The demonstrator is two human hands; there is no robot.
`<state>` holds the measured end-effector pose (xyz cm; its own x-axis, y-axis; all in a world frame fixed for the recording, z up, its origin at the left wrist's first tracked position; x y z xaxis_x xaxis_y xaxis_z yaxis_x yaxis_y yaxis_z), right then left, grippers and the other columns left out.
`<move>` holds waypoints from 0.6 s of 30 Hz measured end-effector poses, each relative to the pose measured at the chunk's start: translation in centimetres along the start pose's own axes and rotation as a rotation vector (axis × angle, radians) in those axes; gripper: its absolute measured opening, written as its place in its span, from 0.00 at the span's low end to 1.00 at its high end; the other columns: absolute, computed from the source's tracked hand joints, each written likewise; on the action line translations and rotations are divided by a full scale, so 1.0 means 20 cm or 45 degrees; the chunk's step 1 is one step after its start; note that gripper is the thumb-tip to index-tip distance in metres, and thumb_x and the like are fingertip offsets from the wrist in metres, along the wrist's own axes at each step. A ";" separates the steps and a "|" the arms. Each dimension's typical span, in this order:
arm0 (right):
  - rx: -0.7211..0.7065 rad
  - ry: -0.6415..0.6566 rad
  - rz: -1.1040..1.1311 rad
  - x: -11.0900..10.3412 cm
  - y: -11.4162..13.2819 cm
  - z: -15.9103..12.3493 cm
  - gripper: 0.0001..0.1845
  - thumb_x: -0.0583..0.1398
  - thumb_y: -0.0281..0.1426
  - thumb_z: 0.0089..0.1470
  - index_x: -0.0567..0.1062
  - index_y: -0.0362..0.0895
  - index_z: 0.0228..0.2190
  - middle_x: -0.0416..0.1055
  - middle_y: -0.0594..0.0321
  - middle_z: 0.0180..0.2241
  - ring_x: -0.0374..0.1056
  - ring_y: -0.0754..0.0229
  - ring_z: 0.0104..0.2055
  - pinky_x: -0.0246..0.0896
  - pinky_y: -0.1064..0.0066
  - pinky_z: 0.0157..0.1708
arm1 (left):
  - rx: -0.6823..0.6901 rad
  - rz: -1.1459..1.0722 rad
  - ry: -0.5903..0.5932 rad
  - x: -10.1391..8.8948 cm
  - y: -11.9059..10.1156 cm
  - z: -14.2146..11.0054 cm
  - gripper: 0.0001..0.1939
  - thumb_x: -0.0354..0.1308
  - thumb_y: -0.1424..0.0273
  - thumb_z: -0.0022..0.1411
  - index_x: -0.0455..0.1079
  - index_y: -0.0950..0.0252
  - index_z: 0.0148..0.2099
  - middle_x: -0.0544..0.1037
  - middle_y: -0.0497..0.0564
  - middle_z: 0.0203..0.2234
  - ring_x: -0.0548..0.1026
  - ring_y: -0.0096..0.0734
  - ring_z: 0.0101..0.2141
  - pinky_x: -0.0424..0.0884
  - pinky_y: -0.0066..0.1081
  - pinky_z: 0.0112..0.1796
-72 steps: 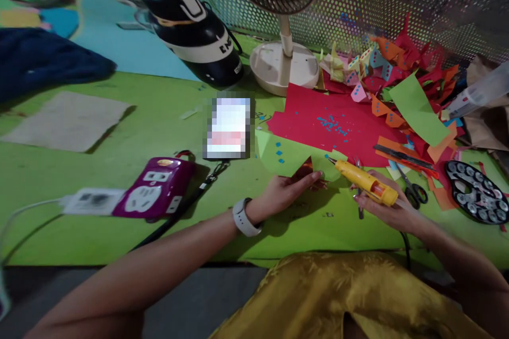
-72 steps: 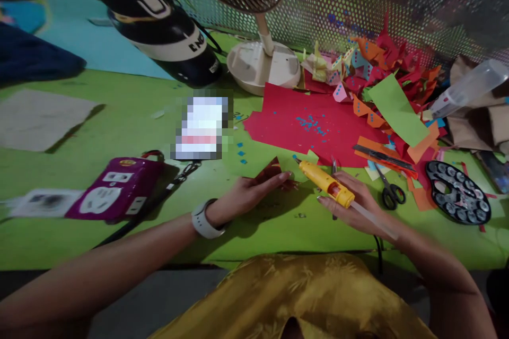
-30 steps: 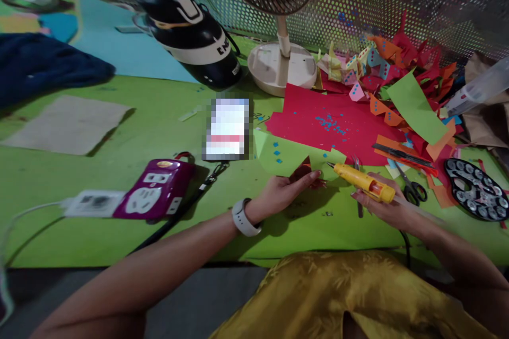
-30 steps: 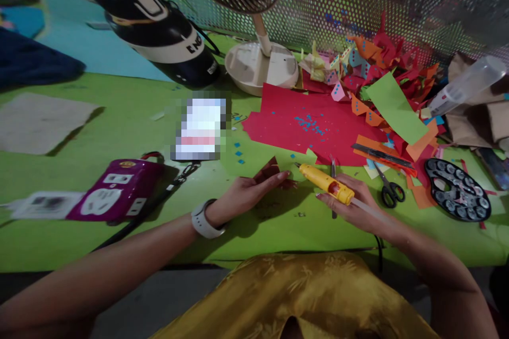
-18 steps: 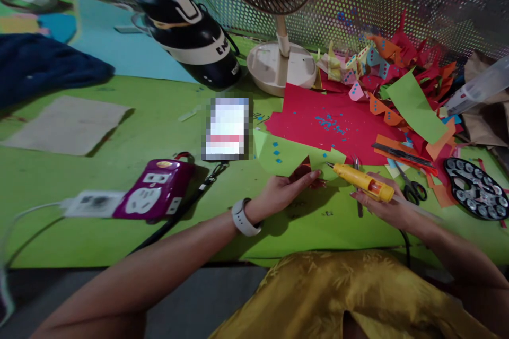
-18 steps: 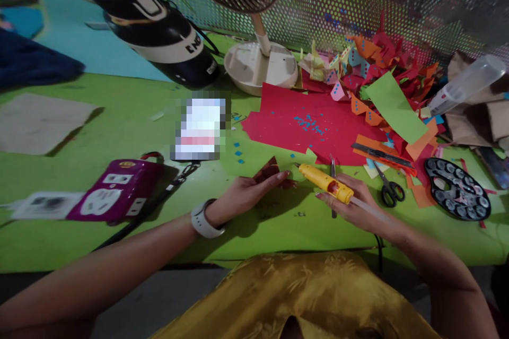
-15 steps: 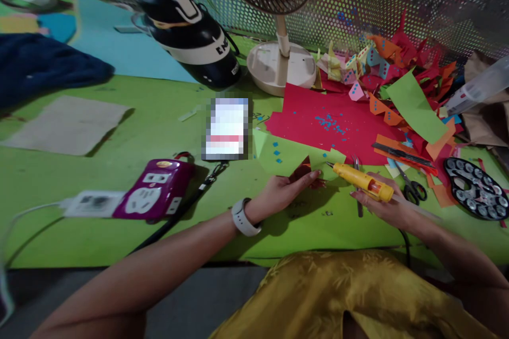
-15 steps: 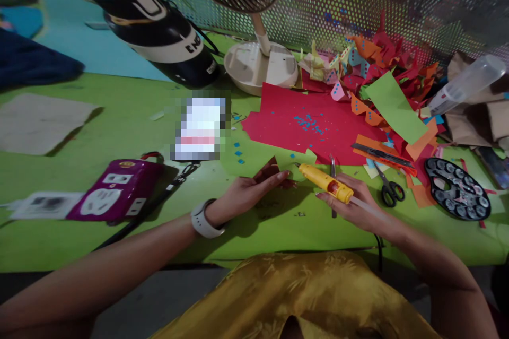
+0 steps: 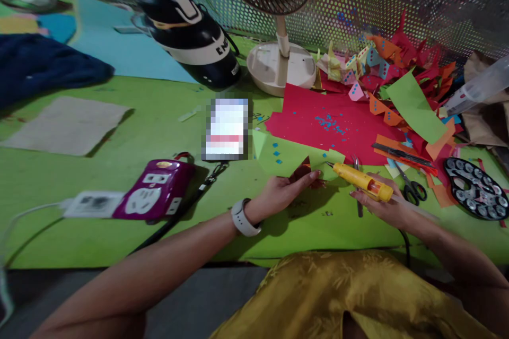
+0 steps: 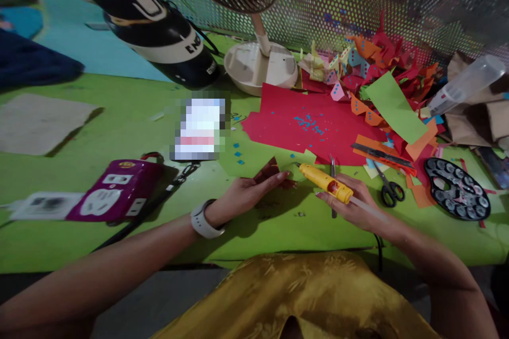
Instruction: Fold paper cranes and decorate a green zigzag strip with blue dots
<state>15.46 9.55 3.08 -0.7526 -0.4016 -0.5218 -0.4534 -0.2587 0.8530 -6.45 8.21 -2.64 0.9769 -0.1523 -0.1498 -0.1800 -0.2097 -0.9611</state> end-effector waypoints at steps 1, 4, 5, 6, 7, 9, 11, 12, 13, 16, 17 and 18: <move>0.003 -0.001 -0.002 0.00 0.00 0.00 0.15 0.63 0.40 0.56 0.66 0.47 0.24 0.61 0.69 0.23 0.57 0.64 0.22 0.54 0.70 0.23 | -0.001 0.011 -0.003 0.00 0.00 0.00 0.16 0.60 0.55 0.60 0.79 0.62 0.32 0.84 0.51 0.31 0.79 0.39 0.42 0.77 0.34 0.45; 0.018 0.007 -0.005 0.00 -0.01 -0.01 0.15 0.63 0.40 0.55 0.65 0.47 0.24 0.61 0.69 0.23 0.57 0.64 0.22 0.54 0.70 0.22 | 0.004 0.018 0.005 0.00 0.01 0.00 0.16 0.60 0.56 0.60 0.79 0.62 0.32 0.83 0.51 0.30 0.79 0.39 0.42 0.77 0.33 0.44; 0.021 0.008 -0.001 0.00 -0.01 -0.01 0.16 0.63 0.40 0.55 0.65 0.47 0.24 0.61 0.69 0.23 0.57 0.64 0.22 0.53 0.70 0.22 | 0.010 0.010 0.009 0.00 0.01 0.00 0.16 0.60 0.56 0.61 0.79 0.62 0.32 0.83 0.51 0.30 0.79 0.39 0.41 0.78 0.33 0.43; 0.025 0.012 -0.001 0.00 -0.02 -0.01 0.16 0.63 0.40 0.55 0.65 0.47 0.24 0.60 0.69 0.23 0.57 0.64 0.22 0.53 0.70 0.22 | 0.013 0.003 0.013 0.00 0.01 0.01 0.16 0.60 0.56 0.60 0.79 0.62 0.31 0.83 0.51 0.30 0.79 0.39 0.41 0.78 0.33 0.42; 0.031 0.016 0.000 0.00 -0.02 -0.01 0.17 0.64 0.41 0.55 0.65 0.47 0.24 0.60 0.69 0.23 0.57 0.64 0.22 0.53 0.70 0.22 | 0.014 -0.001 0.019 0.00 0.02 0.01 0.15 0.60 0.56 0.60 0.79 0.61 0.31 0.83 0.50 0.30 0.79 0.39 0.41 0.78 0.32 0.42; 0.041 0.015 0.000 0.00 -0.02 -0.01 0.17 0.64 0.41 0.54 0.64 0.47 0.24 0.60 0.69 0.23 0.57 0.64 0.22 0.53 0.70 0.23 | 0.010 0.002 0.029 0.00 0.02 0.01 0.16 0.60 0.56 0.60 0.79 0.61 0.31 0.84 0.50 0.32 0.79 0.38 0.42 0.78 0.31 0.42; 0.055 0.010 0.004 0.01 -0.03 -0.01 0.16 0.63 0.41 0.55 0.65 0.48 0.24 0.60 0.69 0.23 0.56 0.64 0.22 0.54 0.70 0.23 | 0.000 0.017 0.033 0.01 0.01 0.01 0.16 0.59 0.56 0.60 0.79 0.62 0.32 0.84 0.51 0.34 0.79 0.37 0.42 0.77 0.31 0.43; 0.058 0.007 0.010 0.01 -0.03 -0.01 0.16 0.63 0.42 0.55 0.65 0.48 0.25 0.60 0.69 0.23 0.56 0.64 0.22 0.54 0.70 0.23 | -0.008 0.025 0.033 0.01 0.01 0.01 0.16 0.59 0.55 0.61 0.79 0.62 0.32 0.84 0.51 0.34 0.79 0.37 0.42 0.77 0.31 0.43; 0.059 0.003 0.015 0.01 -0.03 -0.01 0.16 0.63 0.42 0.55 0.65 0.48 0.25 0.60 0.69 0.22 0.56 0.64 0.22 0.54 0.70 0.22 | -0.014 0.030 0.030 0.01 0.01 0.01 0.17 0.59 0.55 0.61 0.79 0.62 0.32 0.84 0.51 0.34 0.79 0.37 0.41 0.77 0.31 0.43; 0.067 0.009 0.011 0.01 -0.03 -0.01 0.18 0.64 0.44 0.54 0.64 0.48 0.24 0.60 0.69 0.22 0.56 0.64 0.22 0.53 0.70 0.22 | -0.009 0.029 0.026 0.01 0.01 0.01 0.16 0.58 0.56 0.61 0.79 0.62 0.33 0.84 0.51 0.34 0.79 0.37 0.42 0.77 0.31 0.43; 0.073 0.008 0.004 0.01 -0.03 -0.01 0.19 0.64 0.45 0.54 0.64 0.48 0.24 0.60 0.69 0.22 0.56 0.64 0.22 0.53 0.70 0.21 | 0.001 0.026 0.024 0.01 0.01 0.01 0.16 0.59 0.56 0.61 0.79 0.62 0.33 0.84 0.51 0.33 0.79 0.37 0.42 0.77 0.31 0.42; 0.078 0.007 -0.002 0.00 -0.03 0.00 0.19 0.63 0.46 0.54 0.64 0.48 0.24 0.59 0.68 0.22 0.56 0.64 0.22 0.53 0.71 0.21 | 0.012 0.025 0.023 0.01 0.02 0.01 0.16 0.59 0.56 0.61 0.79 0.62 0.33 0.84 0.50 0.32 0.79 0.38 0.42 0.77 0.30 0.41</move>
<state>15.70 9.58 2.56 -0.7494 -0.4058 -0.5233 -0.4832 -0.2053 0.8511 -6.40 8.25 -3.02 0.9710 -0.1740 -0.1641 -0.1977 -0.1978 -0.9601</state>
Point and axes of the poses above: each hand's wrist, its own z-axis towards the middle knuckle, its own x-axis out of the palm, y = z × x, the point moved 6 cm from there along z, towards the middle knuckle
